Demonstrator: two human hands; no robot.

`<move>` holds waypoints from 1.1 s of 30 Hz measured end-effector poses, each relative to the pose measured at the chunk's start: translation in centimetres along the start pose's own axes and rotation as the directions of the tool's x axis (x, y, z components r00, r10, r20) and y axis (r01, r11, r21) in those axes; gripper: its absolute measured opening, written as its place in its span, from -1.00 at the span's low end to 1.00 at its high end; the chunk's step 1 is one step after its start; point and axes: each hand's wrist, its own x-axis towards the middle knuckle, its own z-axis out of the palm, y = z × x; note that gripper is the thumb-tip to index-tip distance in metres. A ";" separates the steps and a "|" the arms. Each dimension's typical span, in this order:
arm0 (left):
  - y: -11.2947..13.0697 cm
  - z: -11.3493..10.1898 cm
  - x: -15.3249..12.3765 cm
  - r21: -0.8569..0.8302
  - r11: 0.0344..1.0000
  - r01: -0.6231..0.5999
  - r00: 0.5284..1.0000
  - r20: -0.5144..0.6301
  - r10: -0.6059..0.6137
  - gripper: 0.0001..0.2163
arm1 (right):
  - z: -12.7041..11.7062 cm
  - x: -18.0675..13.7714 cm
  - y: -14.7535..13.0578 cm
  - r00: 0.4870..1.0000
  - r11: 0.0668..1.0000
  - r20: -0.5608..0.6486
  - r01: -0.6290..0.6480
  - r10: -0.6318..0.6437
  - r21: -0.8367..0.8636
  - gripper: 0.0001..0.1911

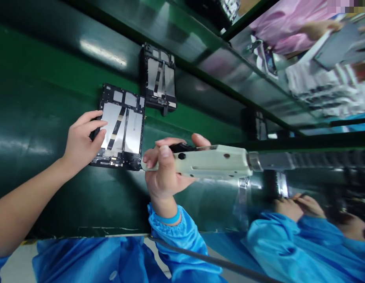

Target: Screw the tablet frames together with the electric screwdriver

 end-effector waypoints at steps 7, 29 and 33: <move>0.4 0.1 -0.2 -0.032 0.999 0.008 1.000 -0.012 -0.008 -0.78 | -0.3 -0.4 0.2 0.998 0.998 0.060 -0.007 0.011 -0.064 -0.59; 3.1 2.4 -8.6 0.468 0.699 -0.540 0.838 0.374 0.397 -0.63 | -1.6 0.9 1.2 0.979 0.962 -0.056 -0.183 0.197 0.201 -0.56; 2.0 1.9 -8.5 0.507 0.655 -0.560 0.825 0.413 0.386 -0.57 | -5.5 2.6 1.6 0.988 0.995 -0.128 -0.071 0.080 0.075 -0.53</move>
